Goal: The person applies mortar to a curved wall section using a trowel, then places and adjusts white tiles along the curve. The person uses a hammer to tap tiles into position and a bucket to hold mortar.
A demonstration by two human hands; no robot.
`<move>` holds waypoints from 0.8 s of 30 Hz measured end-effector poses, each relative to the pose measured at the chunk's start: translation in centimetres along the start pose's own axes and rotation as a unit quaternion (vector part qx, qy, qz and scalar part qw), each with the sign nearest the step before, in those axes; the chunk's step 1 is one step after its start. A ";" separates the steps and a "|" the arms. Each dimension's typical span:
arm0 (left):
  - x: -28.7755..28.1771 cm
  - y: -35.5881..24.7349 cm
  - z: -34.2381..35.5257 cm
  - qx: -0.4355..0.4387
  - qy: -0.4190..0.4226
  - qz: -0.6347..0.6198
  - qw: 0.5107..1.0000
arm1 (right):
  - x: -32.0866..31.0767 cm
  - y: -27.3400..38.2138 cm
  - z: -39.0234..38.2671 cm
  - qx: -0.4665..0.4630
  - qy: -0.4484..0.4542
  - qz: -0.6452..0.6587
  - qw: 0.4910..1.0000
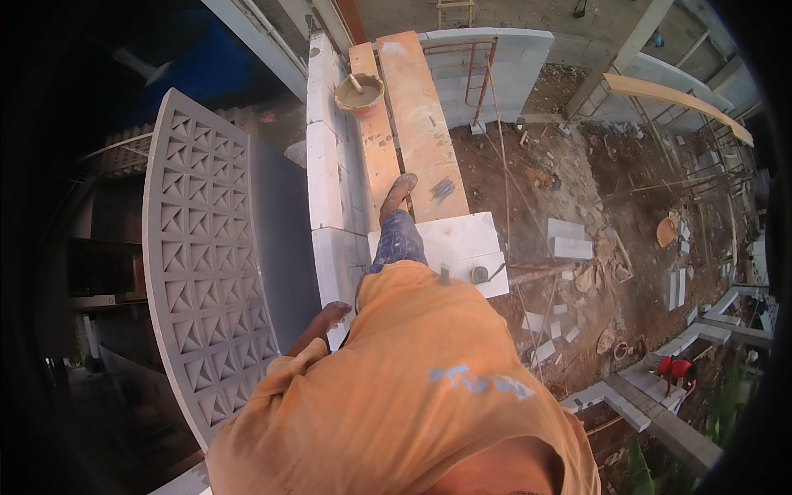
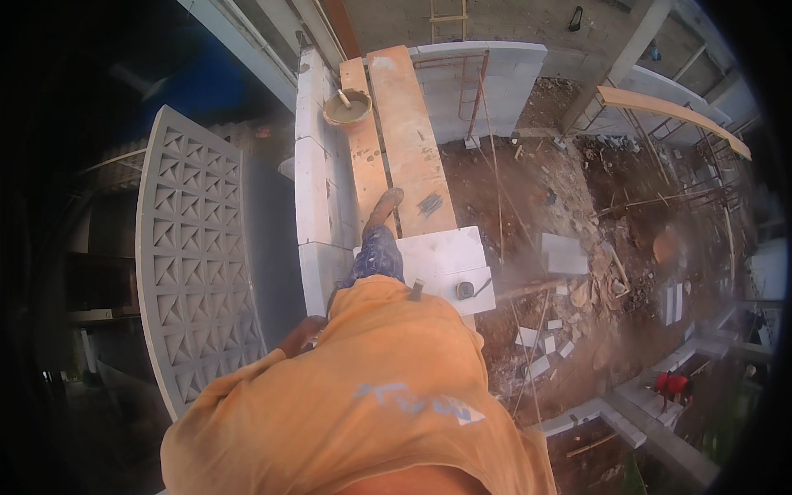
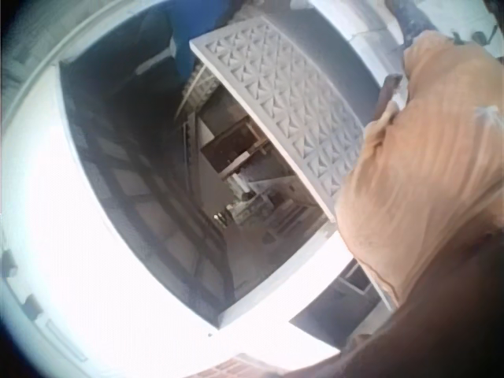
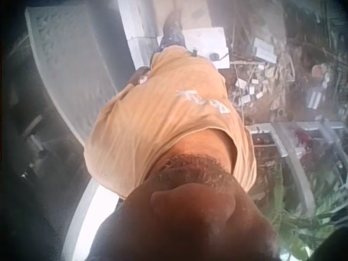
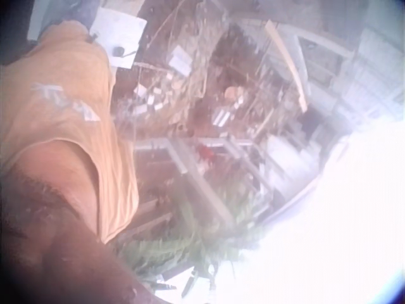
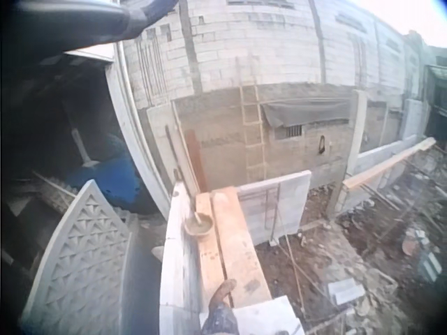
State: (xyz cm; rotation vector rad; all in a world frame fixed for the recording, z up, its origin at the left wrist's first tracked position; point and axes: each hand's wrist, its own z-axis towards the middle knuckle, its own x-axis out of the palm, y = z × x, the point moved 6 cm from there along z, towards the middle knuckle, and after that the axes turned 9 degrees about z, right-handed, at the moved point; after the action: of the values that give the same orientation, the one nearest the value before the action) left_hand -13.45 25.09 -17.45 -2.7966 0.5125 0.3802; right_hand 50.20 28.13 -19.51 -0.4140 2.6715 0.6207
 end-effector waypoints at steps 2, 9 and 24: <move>-3.1 -7.2 1.8 -0.005 0.006 0.029 1.000 | 1.2 2.2 1.1 0.024 0.001 0.003 1.000; -12.8 -30.3 20.7 0.233 -0.025 0.252 0.939 | 7.8 14.7 8.9 0.050 0.008 -0.007 0.999; -9.7 -40.1 35.0 0.317 0.007 0.316 0.894 | 44.1 42.4 58.8 -0.003 -0.008 -0.052 0.999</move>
State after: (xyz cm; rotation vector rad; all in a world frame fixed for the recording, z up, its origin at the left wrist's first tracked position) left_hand -14.22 74.95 -38.33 -1.9501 1.2896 0.2488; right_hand 12.34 83.52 -71.44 -0.5447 2.6147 0.5978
